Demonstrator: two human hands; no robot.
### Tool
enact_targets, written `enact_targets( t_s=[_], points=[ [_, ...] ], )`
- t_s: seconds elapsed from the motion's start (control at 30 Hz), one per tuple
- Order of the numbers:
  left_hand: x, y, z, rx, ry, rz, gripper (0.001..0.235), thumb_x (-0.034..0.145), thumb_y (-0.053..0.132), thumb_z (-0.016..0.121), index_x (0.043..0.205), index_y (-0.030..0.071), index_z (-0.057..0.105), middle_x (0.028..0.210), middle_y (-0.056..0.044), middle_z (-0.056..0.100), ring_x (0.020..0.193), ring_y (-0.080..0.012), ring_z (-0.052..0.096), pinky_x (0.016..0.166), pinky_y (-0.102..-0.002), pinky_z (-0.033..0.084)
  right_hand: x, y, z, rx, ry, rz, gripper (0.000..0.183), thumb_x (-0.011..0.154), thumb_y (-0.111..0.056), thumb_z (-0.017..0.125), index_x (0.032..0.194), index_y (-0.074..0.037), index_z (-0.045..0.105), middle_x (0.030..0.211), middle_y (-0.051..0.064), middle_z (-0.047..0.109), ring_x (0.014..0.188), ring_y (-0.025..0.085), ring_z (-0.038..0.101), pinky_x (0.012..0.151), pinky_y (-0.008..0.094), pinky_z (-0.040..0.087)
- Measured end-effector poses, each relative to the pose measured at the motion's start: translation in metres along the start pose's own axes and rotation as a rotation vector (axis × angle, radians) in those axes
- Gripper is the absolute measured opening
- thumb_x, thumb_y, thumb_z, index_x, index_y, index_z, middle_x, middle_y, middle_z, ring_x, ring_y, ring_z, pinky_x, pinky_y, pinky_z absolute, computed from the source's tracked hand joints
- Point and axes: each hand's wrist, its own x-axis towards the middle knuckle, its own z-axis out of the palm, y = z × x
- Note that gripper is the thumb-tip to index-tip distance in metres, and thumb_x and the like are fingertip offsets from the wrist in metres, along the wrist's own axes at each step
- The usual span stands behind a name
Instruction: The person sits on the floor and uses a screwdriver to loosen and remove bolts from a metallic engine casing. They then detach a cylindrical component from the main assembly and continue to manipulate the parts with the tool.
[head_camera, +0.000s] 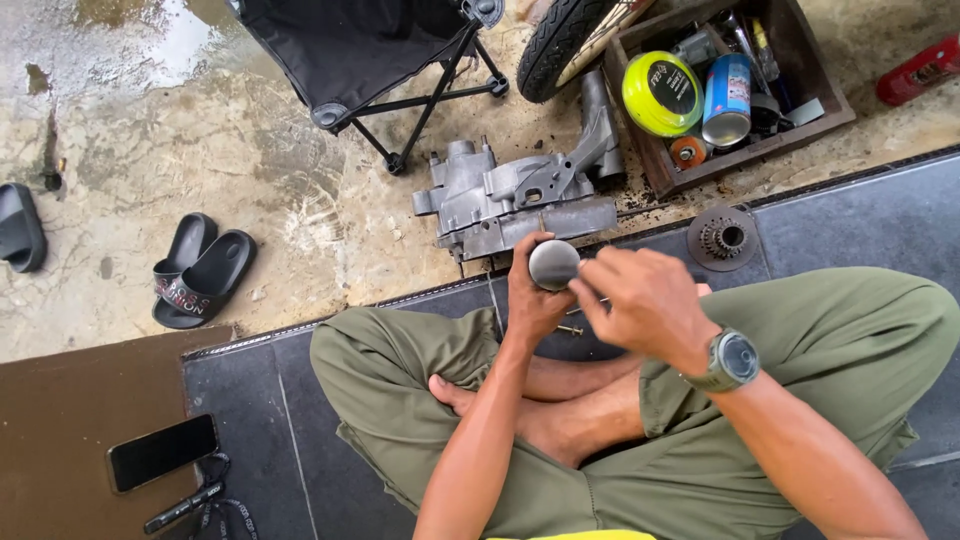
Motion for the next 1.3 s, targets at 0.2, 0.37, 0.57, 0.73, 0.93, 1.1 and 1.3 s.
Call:
enact_targets(
  t_s=[0.2,0.37,0.57,0.73,0.93,1.1,1.3],
  points=[
    [0.008,0.015,-0.004,-0.002,0.019,0.006,0.071,0.073,0.027,0.094,0.133,0.018,0.057,0.115,-0.013,0.066,0.105,-0.0358,0.069,0.093,-0.054,0.050,0.005,0.019,-0.004,-0.082,0.042,0.035,0.020,0.099,-0.033,0.066,0.086,-0.017,0.065,0.068,0.000,0.052,0.065,0.023,0.065,0.063,0.035,0.053],
    [0.003,0.011,-0.006,-0.044,-0.018,-0.014,0.075,0.071,0.014,0.089,0.136,0.017,0.054,0.118,-0.020,0.064,0.108,-0.0469,0.066,0.092,-0.063,0.047,-0.003,-0.001,0.003,0.008,-0.003,-0.003,0.021,0.097,-0.034,0.064,0.084,-0.018,0.065,0.070,0.002,0.056,0.065,0.024,0.066,0.062,0.036,0.053],
    [0.003,0.009,-0.004,0.005,-0.024,0.004,0.070,0.075,0.018,0.089,0.136,0.016,0.054,0.118,-0.017,0.063,0.106,-0.0439,0.067,0.090,-0.064,0.049,0.002,0.008,-0.006,0.044,-0.023,0.033,0.020,0.098,-0.032,0.064,0.086,-0.017,0.067,0.068,0.000,0.056,0.064,0.024,0.067,0.062,0.036,0.054],
    [0.005,0.009,-0.005,0.010,-0.020,0.005,0.071,0.074,0.018,0.088,0.136,0.017,0.054,0.116,-0.019,0.064,0.106,-0.0454,0.067,0.089,-0.063,0.049,-0.003,0.000,0.002,-0.039,0.021,-0.020,0.020,0.096,-0.034,0.064,0.083,-0.019,0.064,0.067,0.001,0.053,0.064,0.023,0.065,0.061,0.036,0.053],
    [0.007,0.006,-0.003,0.000,0.012,0.028,0.076,0.067,0.023,0.094,0.134,0.017,0.058,0.115,-0.017,0.066,0.104,-0.0402,0.070,0.091,-0.057,0.051,0.000,0.013,-0.008,-0.005,-0.094,0.095,0.026,0.104,-0.035,0.059,0.087,-0.018,0.070,0.069,-0.001,0.061,0.062,0.015,0.064,0.064,0.026,0.053],
    [0.004,0.005,-0.005,0.012,-0.020,0.012,0.073,0.073,0.017,0.087,0.138,0.016,0.054,0.116,-0.024,0.065,0.108,-0.0496,0.066,0.090,-0.064,0.048,-0.014,0.004,0.009,0.040,0.027,0.032,0.017,0.097,-0.033,0.065,0.088,-0.019,0.068,0.070,0.001,0.058,0.065,0.027,0.068,0.062,0.039,0.055],
    [0.005,0.023,-0.003,-0.024,-0.008,-0.015,0.072,0.075,0.028,0.092,0.137,0.019,0.056,0.119,-0.017,0.066,0.111,-0.0423,0.067,0.095,-0.058,0.049,-0.009,0.026,0.000,-0.038,0.049,0.072,0.023,0.104,-0.035,0.065,0.093,-0.015,0.070,0.074,0.001,0.061,0.069,0.024,0.069,0.065,0.035,0.056]
  ],
)
